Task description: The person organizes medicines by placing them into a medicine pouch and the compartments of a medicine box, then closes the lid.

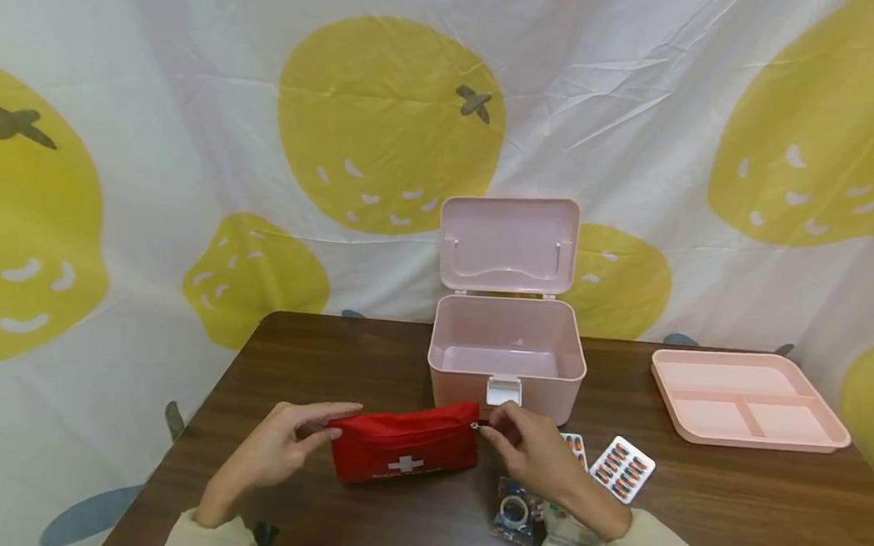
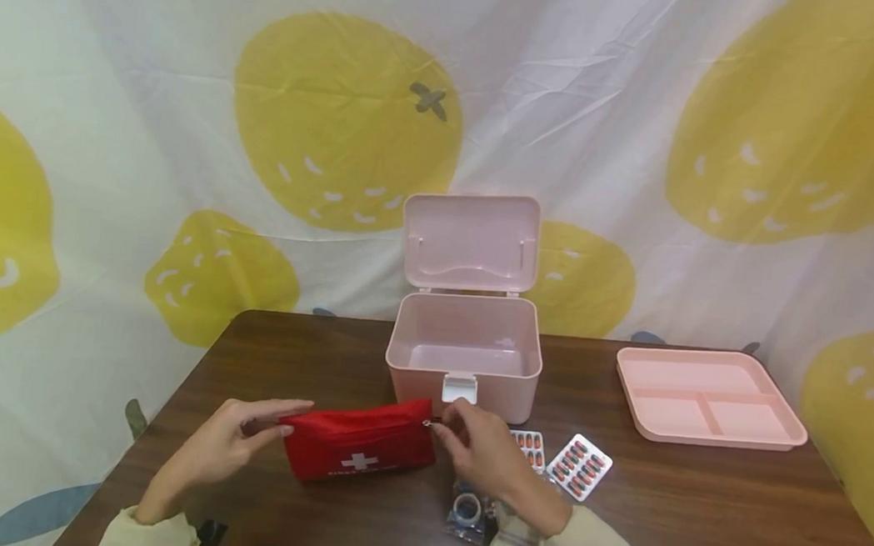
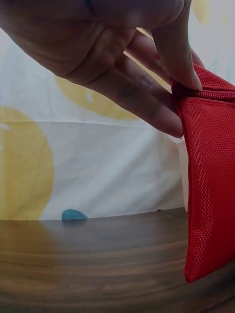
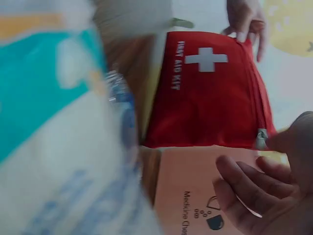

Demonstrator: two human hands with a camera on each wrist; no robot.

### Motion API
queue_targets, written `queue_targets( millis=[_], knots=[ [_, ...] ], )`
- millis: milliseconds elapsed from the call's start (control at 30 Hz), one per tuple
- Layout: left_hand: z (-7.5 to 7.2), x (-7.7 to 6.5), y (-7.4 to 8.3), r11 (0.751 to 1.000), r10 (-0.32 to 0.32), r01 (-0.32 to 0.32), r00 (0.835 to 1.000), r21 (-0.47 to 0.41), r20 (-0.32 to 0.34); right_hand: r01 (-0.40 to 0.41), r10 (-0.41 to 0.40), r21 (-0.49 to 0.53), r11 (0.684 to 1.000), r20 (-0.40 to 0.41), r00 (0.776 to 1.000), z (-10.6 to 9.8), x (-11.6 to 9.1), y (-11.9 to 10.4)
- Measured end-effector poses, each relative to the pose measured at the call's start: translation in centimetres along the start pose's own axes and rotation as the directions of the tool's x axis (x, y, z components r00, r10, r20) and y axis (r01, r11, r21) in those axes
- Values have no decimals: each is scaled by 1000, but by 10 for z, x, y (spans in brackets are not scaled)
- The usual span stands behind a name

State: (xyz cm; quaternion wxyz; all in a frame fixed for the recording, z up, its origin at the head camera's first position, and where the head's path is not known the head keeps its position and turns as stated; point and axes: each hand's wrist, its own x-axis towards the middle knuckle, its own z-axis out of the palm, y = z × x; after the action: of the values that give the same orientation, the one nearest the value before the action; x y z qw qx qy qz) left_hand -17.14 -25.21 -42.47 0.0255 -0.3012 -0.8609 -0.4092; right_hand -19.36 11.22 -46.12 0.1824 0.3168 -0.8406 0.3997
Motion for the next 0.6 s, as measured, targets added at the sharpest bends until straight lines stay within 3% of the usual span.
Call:
queue_targets(
  millis=[133, 233, 400, 600],
  knots=[
    [-2, 1, 3, 1000, -22, 23, 1000, 12, -5, -139, 131, 95, 986, 88, 987, -3, 2, -3],
    [-3, 4, 6, 1000, -11, 11, 1000, 7, -10, -180, 166, 101, 978, 131, 977, -5, 3, -7],
    [-6, 13, 14, 998, 54, -54, 998, -12, -45, -200, 187, 144, 969, 98, 977, -17, 4, -18],
    [-11, 34, 36, 989, 106, -113, 991, -93, -80, -199, 188, 243, 949, 67, 980, -49, 11, -28]
  ],
)
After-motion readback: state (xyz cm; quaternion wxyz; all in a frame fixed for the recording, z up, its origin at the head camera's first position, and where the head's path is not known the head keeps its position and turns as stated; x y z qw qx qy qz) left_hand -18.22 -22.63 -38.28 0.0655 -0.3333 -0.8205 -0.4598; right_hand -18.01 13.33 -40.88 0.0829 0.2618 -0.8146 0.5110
